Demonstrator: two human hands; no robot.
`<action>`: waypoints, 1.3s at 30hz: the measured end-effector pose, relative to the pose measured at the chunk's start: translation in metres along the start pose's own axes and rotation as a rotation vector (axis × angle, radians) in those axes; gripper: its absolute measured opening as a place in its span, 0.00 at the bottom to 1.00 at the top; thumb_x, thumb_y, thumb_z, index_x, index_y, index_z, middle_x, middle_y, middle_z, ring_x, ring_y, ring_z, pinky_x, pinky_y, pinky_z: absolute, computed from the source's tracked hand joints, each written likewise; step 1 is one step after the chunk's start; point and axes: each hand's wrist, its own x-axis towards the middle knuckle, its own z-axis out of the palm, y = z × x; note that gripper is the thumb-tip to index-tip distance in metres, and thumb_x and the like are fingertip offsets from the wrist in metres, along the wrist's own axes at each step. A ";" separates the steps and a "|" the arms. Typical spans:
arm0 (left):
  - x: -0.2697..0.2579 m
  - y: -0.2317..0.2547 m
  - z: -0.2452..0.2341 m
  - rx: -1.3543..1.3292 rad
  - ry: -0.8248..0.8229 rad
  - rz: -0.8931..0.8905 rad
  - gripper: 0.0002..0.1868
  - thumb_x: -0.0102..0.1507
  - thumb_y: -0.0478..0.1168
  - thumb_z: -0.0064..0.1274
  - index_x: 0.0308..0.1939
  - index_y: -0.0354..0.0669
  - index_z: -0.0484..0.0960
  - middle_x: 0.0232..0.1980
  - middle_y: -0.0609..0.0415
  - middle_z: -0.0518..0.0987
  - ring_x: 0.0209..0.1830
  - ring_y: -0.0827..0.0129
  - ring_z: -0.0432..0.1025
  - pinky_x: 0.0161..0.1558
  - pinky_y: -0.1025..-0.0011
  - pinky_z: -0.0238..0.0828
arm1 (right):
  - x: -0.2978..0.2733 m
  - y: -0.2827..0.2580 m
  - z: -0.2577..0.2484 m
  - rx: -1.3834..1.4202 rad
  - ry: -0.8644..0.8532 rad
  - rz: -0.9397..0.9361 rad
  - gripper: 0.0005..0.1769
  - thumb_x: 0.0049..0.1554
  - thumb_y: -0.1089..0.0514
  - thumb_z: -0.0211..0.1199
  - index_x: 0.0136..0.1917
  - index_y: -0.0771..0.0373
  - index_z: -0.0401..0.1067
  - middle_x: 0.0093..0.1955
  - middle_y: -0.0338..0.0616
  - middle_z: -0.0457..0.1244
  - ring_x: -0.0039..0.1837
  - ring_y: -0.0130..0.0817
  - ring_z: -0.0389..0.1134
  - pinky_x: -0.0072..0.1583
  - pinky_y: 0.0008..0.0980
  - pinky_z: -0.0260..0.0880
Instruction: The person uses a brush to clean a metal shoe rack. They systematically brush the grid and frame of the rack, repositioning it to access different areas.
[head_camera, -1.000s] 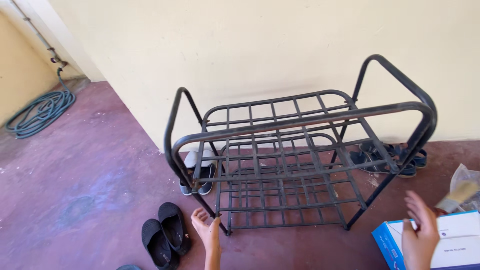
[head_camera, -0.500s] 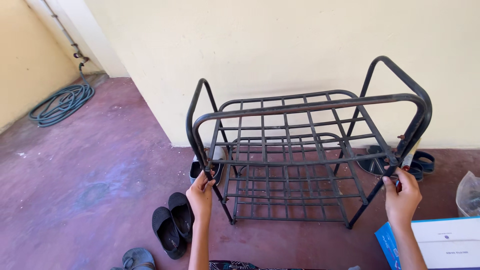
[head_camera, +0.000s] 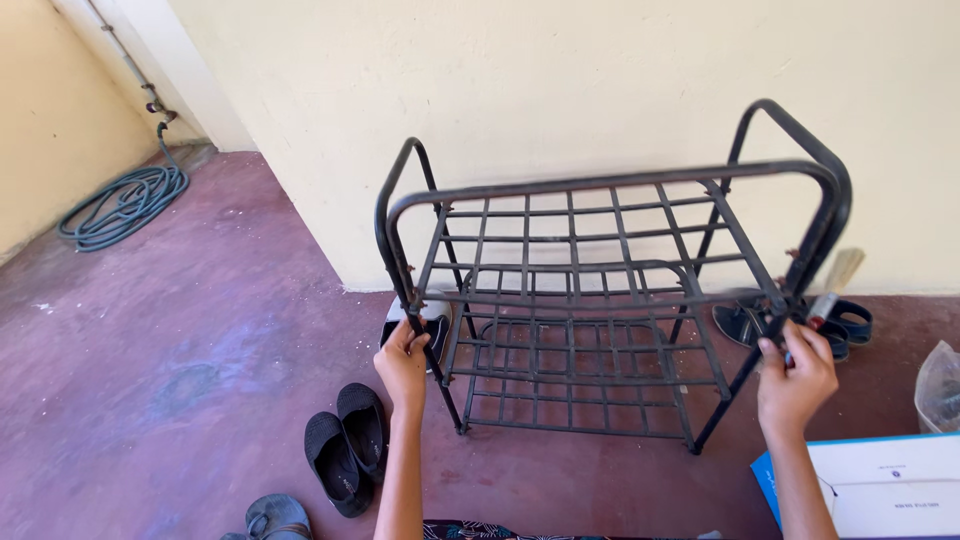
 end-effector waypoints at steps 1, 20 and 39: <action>-0.003 -0.001 0.000 0.036 -0.008 0.003 0.23 0.58 0.23 0.54 0.56 0.40 0.84 0.44 0.50 0.88 0.47 0.70 0.83 0.45 0.75 0.78 | -0.004 0.005 -0.002 0.000 0.005 -0.011 0.20 0.58 0.72 0.73 0.64 0.70 0.76 0.59 0.50 0.67 0.51 0.32 0.70 0.56 0.31 0.70; -0.018 0.017 0.010 0.116 -0.027 -0.010 0.16 0.61 0.34 0.59 0.54 0.42 0.83 0.41 0.43 0.86 0.42 0.59 0.84 0.42 0.67 0.76 | 0.010 -0.001 -0.089 0.411 -0.159 0.246 0.20 0.64 0.70 0.53 0.67 0.63 0.74 0.60 0.42 0.62 0.62 0.26 0.65 0.68 0.25 0.67; 0.099 -0.089 0.055 0.669 0.177 0.051 0.10 0.62 0.39 0.63 0.44 0.37 0.87 0.38 0.35 0.82 0.39 0.42 0.78 0.41 0.51 0.73 | -0.056 -0.106 -0.027 0.188 -0.026 0.218 0.15 0.50 0.62 0.75 0.50 0.68 0.80 0.38 0.40 0.60 0.41 0.29 0.60 0.44 0.26 0.60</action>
